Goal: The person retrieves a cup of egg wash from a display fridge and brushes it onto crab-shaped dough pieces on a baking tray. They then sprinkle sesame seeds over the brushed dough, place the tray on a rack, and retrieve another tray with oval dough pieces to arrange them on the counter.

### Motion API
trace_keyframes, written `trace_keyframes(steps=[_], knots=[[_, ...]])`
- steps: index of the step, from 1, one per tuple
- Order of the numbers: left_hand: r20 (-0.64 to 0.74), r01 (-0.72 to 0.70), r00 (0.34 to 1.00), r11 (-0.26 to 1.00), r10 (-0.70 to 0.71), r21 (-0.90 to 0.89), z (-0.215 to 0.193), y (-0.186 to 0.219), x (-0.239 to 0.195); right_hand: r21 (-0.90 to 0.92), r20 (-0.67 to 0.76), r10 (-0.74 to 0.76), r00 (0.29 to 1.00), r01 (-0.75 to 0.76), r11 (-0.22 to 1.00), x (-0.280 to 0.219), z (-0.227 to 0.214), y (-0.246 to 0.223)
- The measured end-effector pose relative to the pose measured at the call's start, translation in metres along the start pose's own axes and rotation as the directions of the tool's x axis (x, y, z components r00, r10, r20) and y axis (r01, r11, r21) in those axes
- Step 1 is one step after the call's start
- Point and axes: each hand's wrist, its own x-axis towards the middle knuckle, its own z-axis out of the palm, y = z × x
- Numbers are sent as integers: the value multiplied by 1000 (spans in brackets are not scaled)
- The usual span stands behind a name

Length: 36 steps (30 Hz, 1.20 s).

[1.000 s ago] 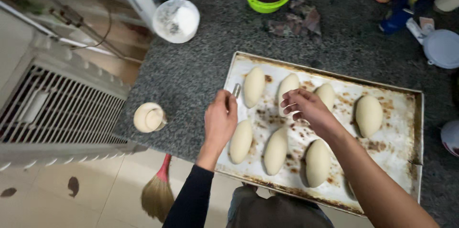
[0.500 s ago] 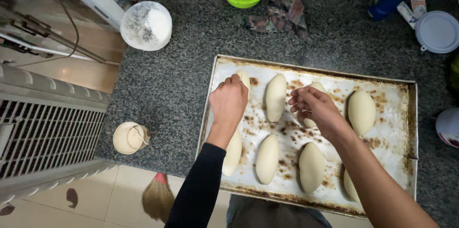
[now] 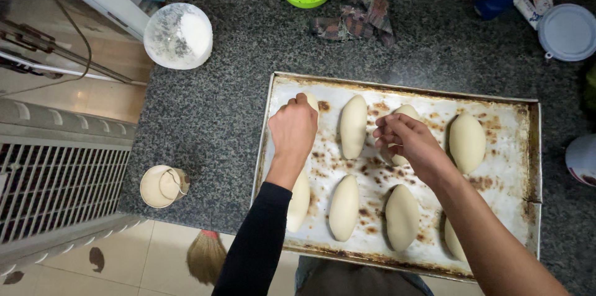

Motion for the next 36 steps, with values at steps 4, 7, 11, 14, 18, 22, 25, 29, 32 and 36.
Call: trace_keyframes(steps=[4, 7, 11, 14, 18, 22, 25, 29, 32, 36], knots=[[39, 0, 999, 1000, 0, 4, -3, 2, -11, -21, 9, 0, 1000, 0, 1000, 1, -2, 2], [129, 12, 991, 999, -18, 50, -13, 1, -39, -25, 13, 3, 1000, -2, 1000, 2, -2, 4], [166, 65, 984, 997, -71, 38, -34, 3, -89, -3, 22, -4, 1000, 4, 1000, 1, -5, 5], [92, 77, 993, 996, -73, -39, -44, 13, -91, 11, 27, -10, 1000, 10, 1000, -1, -9, 6], [-47, 7, 999, 982, -17, -190, -49, 41, -71, 9, 8, -14, 1000, 14, 1000, -4, -18, 5], [-70, -47, 997, 967, 31, -249, -34, 68, -46, 48, -2, -35, 999, 35, 998, -9, -34, 6], [-36, -36, 999, 976, 29, -216, -15, 83, -33, 51, -20, -27, 999, 28, 998, -12, -44, 6], [13, -54, 998, 985, 57, -164, 5, 91, -21, 50, -32, -18, 999, 20, 999, -16, -54, 7], [18, -72, 997, 985, 76, -155, 13, 94, -18, 67, -34, -10, 999, 13, 998, -17, -59, 9], [26, -71, 997, 989, 75, -130, 20, 98, -14, 66, -28, -6, 1000, 8, 998, -17, -67, 11]])
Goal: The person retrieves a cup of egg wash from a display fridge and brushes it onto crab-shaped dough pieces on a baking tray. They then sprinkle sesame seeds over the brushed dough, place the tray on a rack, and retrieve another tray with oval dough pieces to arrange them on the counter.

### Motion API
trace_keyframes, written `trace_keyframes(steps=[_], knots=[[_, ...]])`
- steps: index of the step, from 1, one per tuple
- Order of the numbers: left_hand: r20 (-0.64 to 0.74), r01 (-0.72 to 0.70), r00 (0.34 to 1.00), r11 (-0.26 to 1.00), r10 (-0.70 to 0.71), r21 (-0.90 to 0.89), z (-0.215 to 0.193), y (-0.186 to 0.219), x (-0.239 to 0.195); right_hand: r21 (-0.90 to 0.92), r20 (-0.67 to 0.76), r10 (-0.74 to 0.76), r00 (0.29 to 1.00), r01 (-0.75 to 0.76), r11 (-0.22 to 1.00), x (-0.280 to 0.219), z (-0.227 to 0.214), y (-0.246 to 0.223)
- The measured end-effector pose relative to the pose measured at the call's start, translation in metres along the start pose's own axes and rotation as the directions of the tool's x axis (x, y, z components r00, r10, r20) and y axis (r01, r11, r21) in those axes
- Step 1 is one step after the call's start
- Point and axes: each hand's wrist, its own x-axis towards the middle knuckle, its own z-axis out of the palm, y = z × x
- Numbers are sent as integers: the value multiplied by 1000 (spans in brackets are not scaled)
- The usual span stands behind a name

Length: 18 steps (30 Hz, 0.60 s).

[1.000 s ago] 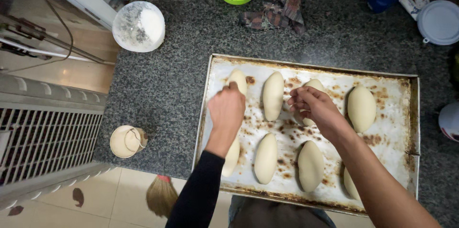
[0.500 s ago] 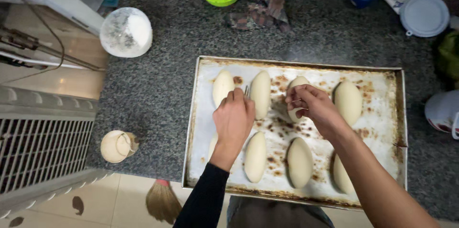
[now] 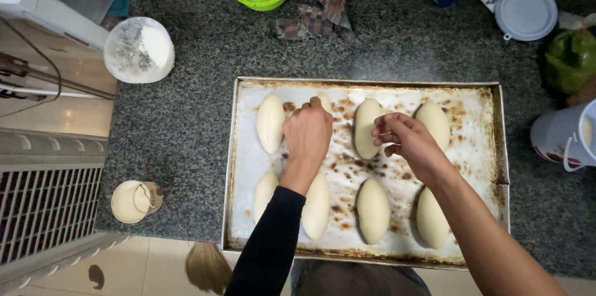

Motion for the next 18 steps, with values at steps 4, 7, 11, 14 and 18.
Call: trace_keyframes(steps=[4, 7, 11, 14, 18], knots=[[75, 22, 997, 999, -25, 39, 3, 2, -1, 3, 1, -10, 1000, 10, 1000, -1, -5, 3], [133, 20, 991, 998, -28, 64, -1, 2, -22, 9, -1, 1, 1000, -1, 1000, -2, -6, 5], [206, 36, 977, 996, -52, 77, -20, 6, -79, 3, -3, 8, 1000, -8, 1000, -7, -7, 0], [179, 57, 981, 994, -73, 90, -30, 15, -92, 6, 2, -9, 1000, 9, 1000, -12, -10, -3], [61, 39, 997, 999, -37, -36, -38, 39, -76, 25, -8, -20, 1000, 20, 999, -14, -22, -5]])
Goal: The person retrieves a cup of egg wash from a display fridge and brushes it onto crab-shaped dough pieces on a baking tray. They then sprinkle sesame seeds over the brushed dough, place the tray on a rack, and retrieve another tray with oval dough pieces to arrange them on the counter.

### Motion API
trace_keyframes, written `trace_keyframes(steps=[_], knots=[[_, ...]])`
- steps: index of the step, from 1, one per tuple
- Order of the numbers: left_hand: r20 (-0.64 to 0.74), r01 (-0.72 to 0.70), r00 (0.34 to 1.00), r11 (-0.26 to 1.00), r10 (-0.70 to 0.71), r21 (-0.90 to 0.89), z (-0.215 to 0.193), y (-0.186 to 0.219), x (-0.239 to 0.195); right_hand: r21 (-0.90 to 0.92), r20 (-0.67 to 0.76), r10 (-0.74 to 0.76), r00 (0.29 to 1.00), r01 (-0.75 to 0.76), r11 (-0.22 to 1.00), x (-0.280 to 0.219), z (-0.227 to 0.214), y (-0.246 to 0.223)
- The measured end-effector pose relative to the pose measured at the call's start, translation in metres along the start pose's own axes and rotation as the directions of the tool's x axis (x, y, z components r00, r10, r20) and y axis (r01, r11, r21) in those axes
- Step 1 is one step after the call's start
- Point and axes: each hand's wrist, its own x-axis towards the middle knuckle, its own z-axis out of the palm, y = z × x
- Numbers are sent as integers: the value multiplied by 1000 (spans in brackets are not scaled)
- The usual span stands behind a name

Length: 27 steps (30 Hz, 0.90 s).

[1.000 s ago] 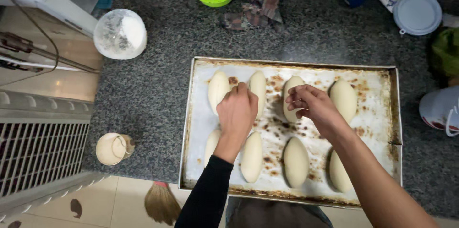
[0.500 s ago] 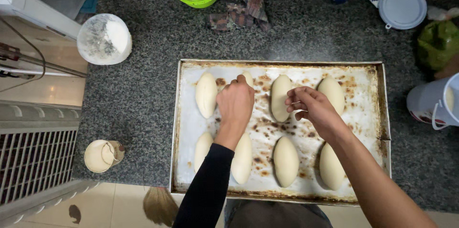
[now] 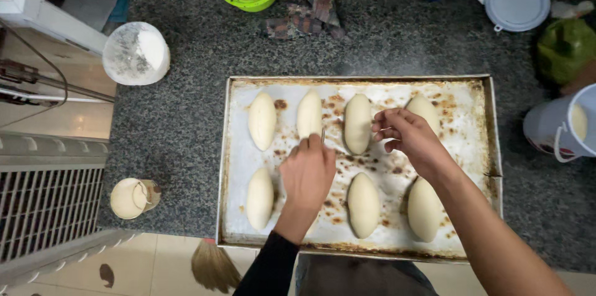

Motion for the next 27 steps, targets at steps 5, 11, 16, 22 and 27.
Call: trace_keyframes(steps=[5, 11, 16, 22, 27], knots=[[-106, -74, 992, 993, 64, -96, 18, 38, 29, 27, -26, 3, 1000, -2, 1000, -7, -28, 2], [-60, -60, 996, 998, 60, -7, 59, 54, 56, 13, -56, -10, 998, 11, 1000, -9, -62, 8], [-59, -75, 995, 997, 75, 12, 76, 56, 67, 11, -80, 12, 997, -12, 1000, -10, -78, 12], [-14, -55, 998, 997, 56, 53, 81, 60, 70, 2, -77, 38, 996, -38, 999, -12, -81, 8], [119, -7, 993, 992, -8, 128, 71, 64, 27, -4, -35, 13, 999, -13, 1000, -17, -79, 7]])
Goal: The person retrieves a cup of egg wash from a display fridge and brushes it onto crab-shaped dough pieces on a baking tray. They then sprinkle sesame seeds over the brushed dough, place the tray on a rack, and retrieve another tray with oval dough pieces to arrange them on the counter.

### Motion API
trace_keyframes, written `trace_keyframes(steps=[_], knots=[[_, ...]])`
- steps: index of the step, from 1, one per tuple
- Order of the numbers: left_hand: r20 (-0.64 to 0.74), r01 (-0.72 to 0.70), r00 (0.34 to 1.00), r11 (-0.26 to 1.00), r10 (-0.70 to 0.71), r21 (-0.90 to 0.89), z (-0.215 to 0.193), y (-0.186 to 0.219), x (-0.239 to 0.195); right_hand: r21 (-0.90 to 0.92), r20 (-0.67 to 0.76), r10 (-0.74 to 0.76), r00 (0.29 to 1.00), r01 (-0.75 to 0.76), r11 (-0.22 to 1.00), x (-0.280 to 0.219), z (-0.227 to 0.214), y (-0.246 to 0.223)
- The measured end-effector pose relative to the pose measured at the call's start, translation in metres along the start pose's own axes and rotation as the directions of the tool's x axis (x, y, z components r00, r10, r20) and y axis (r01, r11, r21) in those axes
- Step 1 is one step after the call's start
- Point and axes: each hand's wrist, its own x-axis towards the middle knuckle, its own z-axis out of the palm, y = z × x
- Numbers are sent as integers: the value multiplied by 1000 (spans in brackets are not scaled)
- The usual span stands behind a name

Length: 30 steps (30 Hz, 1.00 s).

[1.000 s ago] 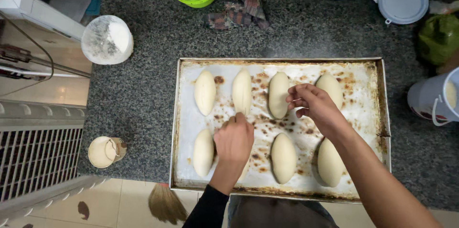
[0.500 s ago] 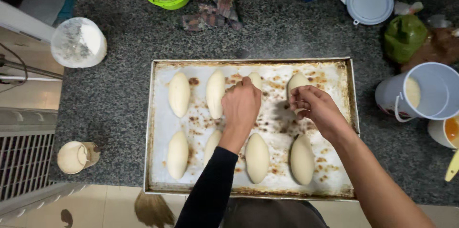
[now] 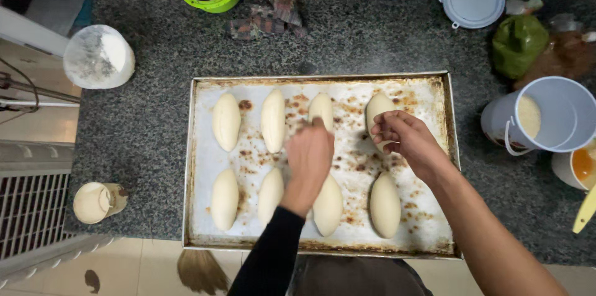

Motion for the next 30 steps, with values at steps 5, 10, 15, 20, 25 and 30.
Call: trace_keyframes(steps=[5, 10, 15, 20, 25, 30], knots=[[5, -35, 999, 998, 36, -54, -19, -2, -59, 10, 27, 0, 1000, -1, 1000, -1, 5, -1], [-156, -69, 987, 988, 48, -137, -45, 0, -65, 23, 23, -40, 999, 40, 999, -6, 3, 5], [-159, -68, 987, 968, 30, -242, -61, -3, -53, 57, -62, -68, 996, 71, 996, -14, -6, 11], [-113, -79, 992, 953, 48, -293, -61, 0, -38, 83, -145, -96, 985, 109, 991, -22, -25, 20], [-153, -142, 983, 947, 101, -290, -48, 26, -25, 81, -177, -117, 977, 133, 988, -20, -47, 20], [-198, -170, 974, 934, 110, -315, -19, 65, -7, 60, -171, -81, 982, 92, 994, -10, -74, 22]])
